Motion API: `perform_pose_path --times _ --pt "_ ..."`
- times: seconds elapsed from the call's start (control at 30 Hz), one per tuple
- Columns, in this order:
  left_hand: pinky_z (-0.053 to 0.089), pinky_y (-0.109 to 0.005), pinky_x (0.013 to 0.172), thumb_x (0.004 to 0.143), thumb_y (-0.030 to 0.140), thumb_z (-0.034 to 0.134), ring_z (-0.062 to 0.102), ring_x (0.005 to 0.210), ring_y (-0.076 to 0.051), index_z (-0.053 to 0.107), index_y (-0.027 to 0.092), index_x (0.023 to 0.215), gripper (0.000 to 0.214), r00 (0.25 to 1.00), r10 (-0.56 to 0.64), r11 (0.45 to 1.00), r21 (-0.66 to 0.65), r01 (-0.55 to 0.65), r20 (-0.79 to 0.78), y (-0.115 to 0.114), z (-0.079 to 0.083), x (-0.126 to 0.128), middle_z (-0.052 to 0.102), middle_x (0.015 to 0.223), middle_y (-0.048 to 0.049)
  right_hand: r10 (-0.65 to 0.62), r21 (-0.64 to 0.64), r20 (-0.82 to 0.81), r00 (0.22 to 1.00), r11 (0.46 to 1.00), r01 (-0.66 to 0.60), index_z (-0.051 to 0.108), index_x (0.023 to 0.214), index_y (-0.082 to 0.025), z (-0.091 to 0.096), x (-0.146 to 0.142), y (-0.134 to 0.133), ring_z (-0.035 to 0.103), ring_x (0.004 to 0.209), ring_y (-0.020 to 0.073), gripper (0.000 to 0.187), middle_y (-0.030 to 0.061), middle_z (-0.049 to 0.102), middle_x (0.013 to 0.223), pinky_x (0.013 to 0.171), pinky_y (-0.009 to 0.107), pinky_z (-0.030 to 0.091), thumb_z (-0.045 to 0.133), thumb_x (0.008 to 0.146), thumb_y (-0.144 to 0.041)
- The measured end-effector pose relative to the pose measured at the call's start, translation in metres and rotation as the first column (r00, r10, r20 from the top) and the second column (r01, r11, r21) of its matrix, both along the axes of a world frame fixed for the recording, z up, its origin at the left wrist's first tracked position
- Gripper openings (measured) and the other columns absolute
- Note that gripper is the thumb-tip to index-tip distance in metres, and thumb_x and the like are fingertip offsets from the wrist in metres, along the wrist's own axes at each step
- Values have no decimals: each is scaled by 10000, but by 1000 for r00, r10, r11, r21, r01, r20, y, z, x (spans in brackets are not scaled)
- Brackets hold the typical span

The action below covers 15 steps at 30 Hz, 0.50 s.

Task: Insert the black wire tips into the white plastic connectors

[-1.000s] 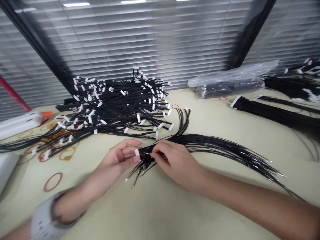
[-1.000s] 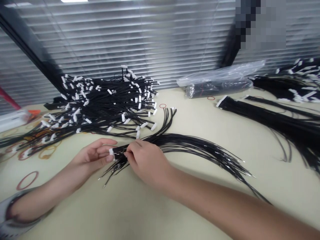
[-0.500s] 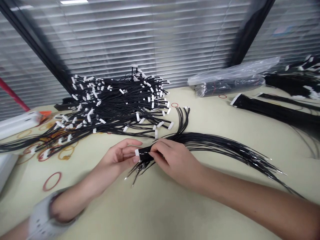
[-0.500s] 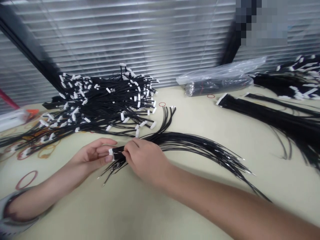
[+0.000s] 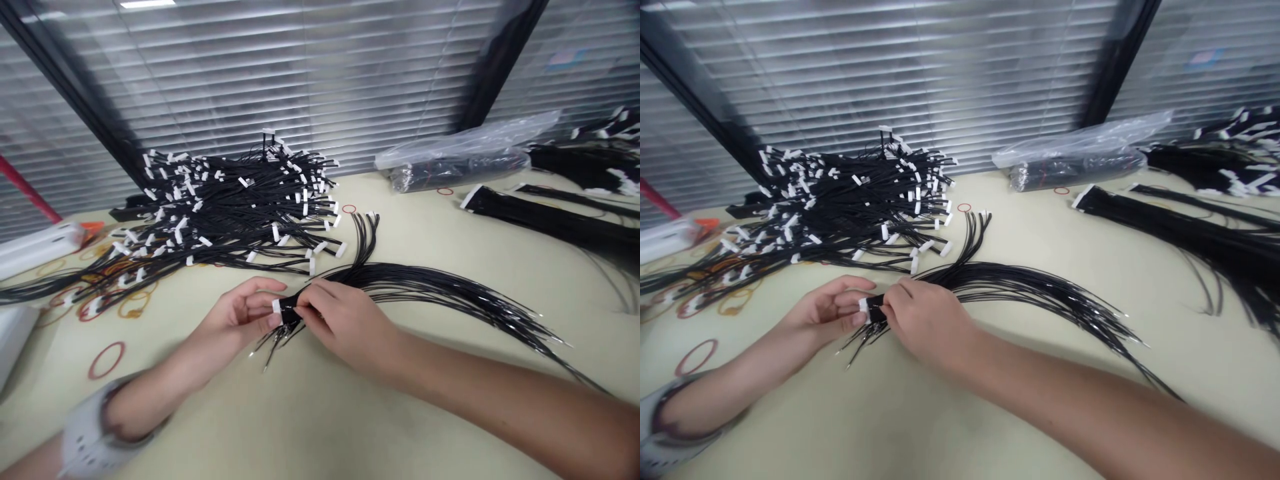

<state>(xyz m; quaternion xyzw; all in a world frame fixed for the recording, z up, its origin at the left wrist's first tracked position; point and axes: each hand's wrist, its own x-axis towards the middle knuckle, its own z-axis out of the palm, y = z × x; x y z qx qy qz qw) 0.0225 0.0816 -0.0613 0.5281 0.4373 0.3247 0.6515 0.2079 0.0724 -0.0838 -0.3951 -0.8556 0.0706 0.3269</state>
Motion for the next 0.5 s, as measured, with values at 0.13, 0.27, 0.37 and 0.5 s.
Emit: perform_pose_path --times 0.13,0.27,0.37,0.5 --pt "422 -75 585 756 86 641 572 628 -19 562 190 954 238 1000 0 1000 3 0 28 -1 2 1 650 706 63 27 -130 -94 995 991 -39 575 804 -113 2 0 0 509 697 101 179 34 574 788 618 228 391 426 870 -186" --pt "424 -78 567 751 82 644 565 609 -21 559 192 958 249 1000 11 1000 -10 -10 21 -3 2 1 642 702 64 -3 -242 -186 982 969 -43 554 773 -131 5 0 -1 456 618 64 128 -2 550 736 558 200 345 455 843 -171" --pt "420 -78 560 756 87 639 556 599 -19 562 196 959 243 1000 13 1000 -5 -13 12 -2 2 2 635 701 64 -34 -304 -221 975 952 -36 536 742 -138 6 -1 -2 424 576 52 112 -19 529 690 529 192 319 468 826 -169" --pt "409 -73 555 752 76 638 546 593 -15 568 197 950 242 1000 1 1000 4 -1 10 -3 1 1 622 685 69 -26 -329 -195 980 943 -40 535 749 -139 7 -1 -2 440 613 63 126 -12 538 712 557 201 330 449 834 -176"
